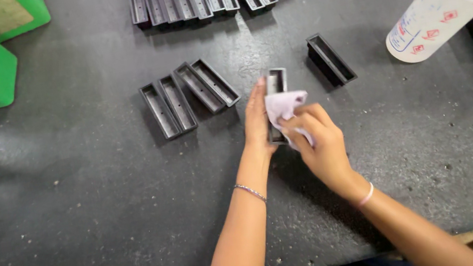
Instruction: The person unwraps a small black metal part from plastic, then wipes it with a cloth. They repeatedly pick up similar parts, wipe them, and place them back on the table. A liquid bottle is used to moisten the cloth during the process.
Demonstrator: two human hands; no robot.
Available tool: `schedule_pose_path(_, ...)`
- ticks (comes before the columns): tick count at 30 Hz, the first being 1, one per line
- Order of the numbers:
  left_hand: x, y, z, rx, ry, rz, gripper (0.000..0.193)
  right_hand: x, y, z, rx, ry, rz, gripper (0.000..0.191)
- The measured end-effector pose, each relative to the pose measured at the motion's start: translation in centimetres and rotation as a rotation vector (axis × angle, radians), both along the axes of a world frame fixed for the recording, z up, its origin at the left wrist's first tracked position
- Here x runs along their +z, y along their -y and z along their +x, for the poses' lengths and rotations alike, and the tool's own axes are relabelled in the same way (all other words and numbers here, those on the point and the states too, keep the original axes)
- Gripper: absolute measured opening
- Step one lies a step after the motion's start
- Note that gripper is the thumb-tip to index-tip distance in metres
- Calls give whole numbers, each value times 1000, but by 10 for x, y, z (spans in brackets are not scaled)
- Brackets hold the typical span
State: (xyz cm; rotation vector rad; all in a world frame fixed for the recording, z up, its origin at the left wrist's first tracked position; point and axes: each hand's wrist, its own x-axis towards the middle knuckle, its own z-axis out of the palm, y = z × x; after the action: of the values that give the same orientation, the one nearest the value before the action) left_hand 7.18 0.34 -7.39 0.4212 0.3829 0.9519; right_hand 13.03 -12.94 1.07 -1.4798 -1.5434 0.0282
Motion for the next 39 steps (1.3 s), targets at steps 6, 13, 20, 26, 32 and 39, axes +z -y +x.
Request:
schedule_pose_path(6,1,11,12,17,-148,117,36,17,-24,31,-89,231,33,19)
schedule_pose_path(13,3,11,15,23,-57,141,27,30,-40,33,31,75,17,26)
schedule_pose_path(20,7,10,7,-11,5,118,28,7,10,0,86,158,-1,25)
schedule_pose_path(26,-1,13,9,12,66,131,27,23,-45,23,-39,92,98,20)
schedule_pose_path(32,-15,3,13,43,102,35,30,18,-33,13,34,85,68,22)
schedule_pose_path(39,4,8,1,92,-99,79,39,-9,37,11,190,118,-89,20)
